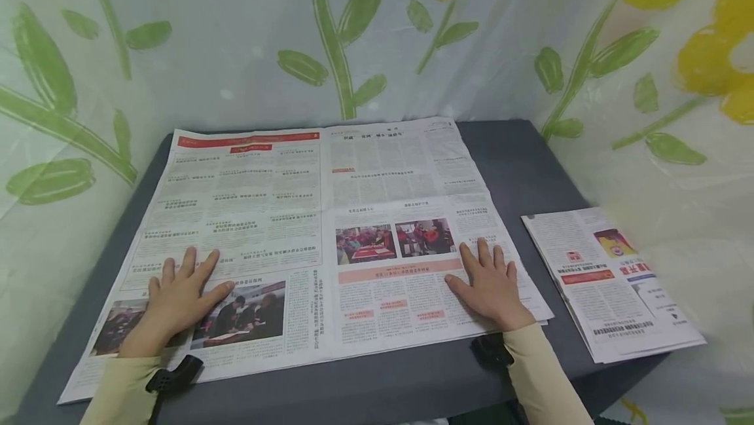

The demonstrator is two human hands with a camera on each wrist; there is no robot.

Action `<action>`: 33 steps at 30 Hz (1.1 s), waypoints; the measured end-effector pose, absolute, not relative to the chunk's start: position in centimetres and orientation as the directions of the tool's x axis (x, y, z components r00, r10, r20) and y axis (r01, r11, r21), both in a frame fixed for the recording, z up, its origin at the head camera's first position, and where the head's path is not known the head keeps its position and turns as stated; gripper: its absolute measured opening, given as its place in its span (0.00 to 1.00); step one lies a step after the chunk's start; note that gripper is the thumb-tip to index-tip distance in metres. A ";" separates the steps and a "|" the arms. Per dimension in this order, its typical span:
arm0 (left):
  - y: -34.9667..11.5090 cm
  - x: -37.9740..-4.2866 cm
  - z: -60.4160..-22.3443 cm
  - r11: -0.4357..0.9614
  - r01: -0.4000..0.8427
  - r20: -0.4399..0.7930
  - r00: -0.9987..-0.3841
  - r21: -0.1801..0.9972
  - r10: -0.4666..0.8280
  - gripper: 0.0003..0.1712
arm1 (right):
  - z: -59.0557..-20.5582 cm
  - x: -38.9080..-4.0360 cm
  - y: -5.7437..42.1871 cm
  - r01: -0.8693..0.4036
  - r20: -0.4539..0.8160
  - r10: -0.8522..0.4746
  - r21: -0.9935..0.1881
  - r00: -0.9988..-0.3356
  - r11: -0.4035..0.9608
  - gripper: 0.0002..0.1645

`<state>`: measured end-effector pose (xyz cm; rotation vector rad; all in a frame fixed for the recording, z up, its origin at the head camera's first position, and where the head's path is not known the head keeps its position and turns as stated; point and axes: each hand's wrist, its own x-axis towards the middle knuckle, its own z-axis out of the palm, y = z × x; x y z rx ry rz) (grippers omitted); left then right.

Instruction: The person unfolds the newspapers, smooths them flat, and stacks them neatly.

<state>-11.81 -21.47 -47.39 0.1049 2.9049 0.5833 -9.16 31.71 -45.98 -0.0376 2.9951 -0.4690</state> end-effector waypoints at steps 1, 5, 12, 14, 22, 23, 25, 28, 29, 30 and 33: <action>-21.4 -11.8 -47.4 0.921 0.032 -0.161 -0.982 0.389 0.102 0.53 | -45.8 -9.1 32.0 -0.016 -0.104 -0.052 -0.318 -0.993 0.948 0.50; -21.3 -11.7 -47.5 0.921 0.027 -0.176 -0.979 0.388 0.102 0.53 | -44.0 -8.5 34.6 0.047 -0.151 -0.021 -0.436 -0.988 0.899 0.47; -21.8 -11.4 -47.4 0.926 0.018 -0.183 -0.979 0.376 0.093 0.53 | -40.5 -7.0 45.2 0.294 -0.070 0.292 -0.412 -0.954 0.863 0.42; -21.9 -11.4 -47.3 0.926 0.019 -0.179 -0.979 0.378 0.093 0.53 | -40.4 -6.4 48.5 0.378 -0.078 0.378 -0.383 -0.922 0.843 0.42; -21.8 -11.6 -47.0 0.925 0.021 -0.183 -0.978 0.378 0.097 0.54 | -42.5 -4.0 54.7 0.578 -0.177 0.552 -0.322 -0.815 0.750 0.42; -21.8 -11.6 -47.0 0.925 0.022 -0.181 -0.979 0.380 0.097 0.54 | -42.7 -3.9 54.8 0.578 -0.180 0.551 -0.323 -0.815 0.749 0.41; -21.7 -11.6 -47.0 0.923 0.023 -0.177 -0.979 0.383 0.098 0.53 | -43.0 -3.8 54.9 0.563 -0.172 0.538 -0.313 -0.825 0.765 0.40; -21.5 -11.6 -46.9 0.922 0.023 -0.177 -0.979 0.386 0.099 0.53 | -43.1 -3.6 54.7 0.549 -0.147 0.531 -0.305 -0.834 0.778 0.39; -21.4 -11.6 -46.9 0.922 0.025 -0.176 -0.979 0.386 0.100 0.53 | -43.1 -3.5 54.7 0.550 -0.143 0.533 -0.305 -0.834 0.777 0.39; -21.4 -11.6 -46.9 0.922 0.026 -0.176 -0.979 0.386 0.102 0.53 | -43.1 -3.5 54.8 0.549 -0.139 0.534 -0.304 -0.834 0.779 0.39; -21.3 -11.7 -46.8 0.922 0.029 -0.172 -0.980 0.385 0.103 0.53 | -42.9 -3.4 55.6 0.542 -0.172 0.515 -0.324 -0.840 0.776 0.37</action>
